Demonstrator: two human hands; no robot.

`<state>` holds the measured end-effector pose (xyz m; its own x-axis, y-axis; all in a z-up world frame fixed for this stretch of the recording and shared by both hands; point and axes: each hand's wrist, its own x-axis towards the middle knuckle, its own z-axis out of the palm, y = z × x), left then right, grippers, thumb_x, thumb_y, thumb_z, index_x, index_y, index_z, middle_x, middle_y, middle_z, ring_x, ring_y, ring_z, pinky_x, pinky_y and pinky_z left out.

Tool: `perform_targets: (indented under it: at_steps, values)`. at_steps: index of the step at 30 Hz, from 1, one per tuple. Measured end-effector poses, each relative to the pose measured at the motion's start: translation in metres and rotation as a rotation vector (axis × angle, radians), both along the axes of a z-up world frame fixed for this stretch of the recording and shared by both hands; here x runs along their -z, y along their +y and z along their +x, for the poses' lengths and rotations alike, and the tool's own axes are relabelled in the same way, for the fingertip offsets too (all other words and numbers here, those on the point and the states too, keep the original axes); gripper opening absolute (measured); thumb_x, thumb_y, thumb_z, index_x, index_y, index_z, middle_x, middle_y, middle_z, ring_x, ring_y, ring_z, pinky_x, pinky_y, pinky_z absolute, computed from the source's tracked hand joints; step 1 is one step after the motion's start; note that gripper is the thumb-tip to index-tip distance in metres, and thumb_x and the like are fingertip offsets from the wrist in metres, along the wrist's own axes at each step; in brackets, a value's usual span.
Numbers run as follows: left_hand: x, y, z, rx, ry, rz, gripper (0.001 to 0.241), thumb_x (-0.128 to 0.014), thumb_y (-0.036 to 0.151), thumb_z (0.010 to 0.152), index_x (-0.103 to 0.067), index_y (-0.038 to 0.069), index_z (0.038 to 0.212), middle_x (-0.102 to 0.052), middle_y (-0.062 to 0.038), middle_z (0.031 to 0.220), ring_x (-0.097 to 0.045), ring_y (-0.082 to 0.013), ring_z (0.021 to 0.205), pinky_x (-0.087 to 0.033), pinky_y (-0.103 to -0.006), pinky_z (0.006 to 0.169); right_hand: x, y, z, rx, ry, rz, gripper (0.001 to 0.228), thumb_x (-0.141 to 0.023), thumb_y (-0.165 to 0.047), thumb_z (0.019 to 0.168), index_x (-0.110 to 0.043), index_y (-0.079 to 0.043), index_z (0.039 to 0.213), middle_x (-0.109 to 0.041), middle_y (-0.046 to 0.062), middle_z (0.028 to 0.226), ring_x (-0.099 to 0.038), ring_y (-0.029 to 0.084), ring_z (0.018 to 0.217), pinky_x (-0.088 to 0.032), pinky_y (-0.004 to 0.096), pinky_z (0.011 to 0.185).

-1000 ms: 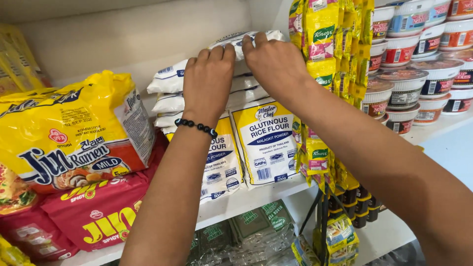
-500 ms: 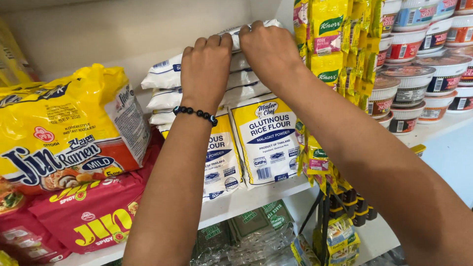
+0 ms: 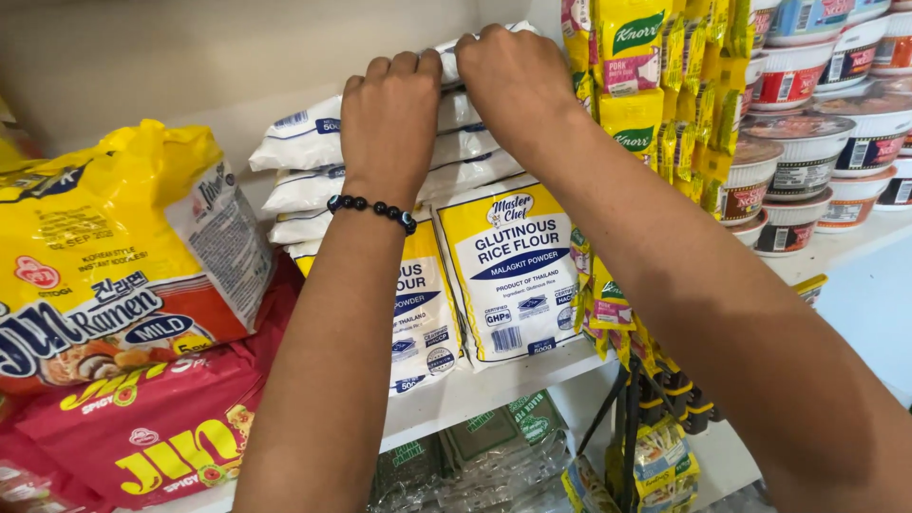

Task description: Organizing and stacking bags of glutinous rice flour and other grocery items on store shelves.

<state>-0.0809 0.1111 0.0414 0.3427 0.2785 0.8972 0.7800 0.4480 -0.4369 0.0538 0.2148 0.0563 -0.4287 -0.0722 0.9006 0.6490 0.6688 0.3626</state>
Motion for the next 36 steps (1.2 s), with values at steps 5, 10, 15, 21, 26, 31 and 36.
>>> perform_targets:
  at_steps: [5,10,15,21,26,31,36]
  values:
    - [-0.001,0.006,-0.002,0.013,-0.019,-0.009,0.015,-0.066,0.01,0.089,-0.07,0.011,0.103,-0.072,-0.004,0.095,-0.07,-0.023,0.092,-0.056,-0.0384,0.074,-0.001,0.007,-0.002,-0.017,0.003,-0.026,0.011,-0.067,-0.003,0.085,-0.074,-0.004,0.093,-0.074,0.018,0.089,-0.075,0.036,0.08,-0.061,0.046,0.065]
    - [-0.001,0.011,-0.006,0.0,-0.017,0.002,0.015,-0.066,0.011,0.089,-0.071,0.011,0.103,-0.072,-0.005,0.095,-0.07,-0.0237,0.092,-0.056,-0.0393,0.073,-0.001,0.013,-0.008,0.006,0.011,0.008,0.01,-0.069,-0.003,0.081,-0.075,-0.004,0.09,-0.074,0.017,0.082,-0.075,0.034,0.073,-0.061,0.044,0.06]
    - [0.001,0.02,-0.01,0.026,-0.014,0.036,0.017,-0.066,0.01,0.088,-0.072,0.011,0.104,-0.073,-0.004,0.095,-0.07,-0.0237,0.092,-0.056,-0.0392,0.074,0.003,0.014,-0.007,-0.014,0.055,0.061,0.009,-0.071,-0.003,0.08,-0.077,-0.006,0.087,-0.074,0.017,0.079,-0.075,0.032,0.07,-0.06,0.042,0.056]
    - [0.002,0.025,-0.009,0.0,-0.014,0.068,0.022,-0.066,0.01,0.088,-0.074,0.01,0.108,-0.073,-0.005,0.092,-0.07,-0.0237,0.09,-0.055,-0.0398,0.074,0.002,0.02,-0.011,-0.003,0.05,0.045,0.008,-0.071,-0.003,0.08,-0.077,-0.006,0.085,-0.074,0.017,0.078,-0.075,0.031,0.068,-0.06,0.042,0.055]
    - [0.008,0.024,-0.007,-0.004,-0.02,0.082,0.025,-0.065,0.011,0.088,-0.075,0.011,0.111,-0.074,-0.004,0.092,-0.07,-0.0238,0.088,-0.055,-0.0404,0.073,0.008,0.029,-0.012,-0.047,0.084,0.097,0.008,-0.071,-0.004,0.081,-0.077,-0.007,0.085,-0.073,0.016,0.076,-0.074,0.03,0.066,-0.059,0.041,0.055]
    - [0.016,0.018,-0.015,0.045,-0.021,-0.01,0.027,-0.064,0.009,0.095,-0.07,0.007,0.121,-0.074,-0.006,0.112,-0.069,-0.0249,0.107,-0.053,-0.0423,0.088,0.015,0.028,-0.012,-0.056,0.064,0.169,0.017,-0.069,-0.003,0.084,-0.076,-0.006,0.099,-0.073,0.016,0.085,-0.074,0.029,0.073,-0.06,0.04,0.06]
    - [0.028,-0.006,-0.011,0.078,-0.025,-0.06,0.043,-0.061,0.008,0.097,-0.059,0.007,0.141,-0.065,-0.012,0.137,-0.061,-0.0279,0.128,-0.044,-0.0502,0.107,0.016,0.018,-0.006,-0.014,-0.006,0.039,0.027,-0.067,-0.004,0.084,-0.072,-0.004,0.111,-0.074,0.017,0.091,-0.074,0.033,0.076,-0.06,0.044,0.057]
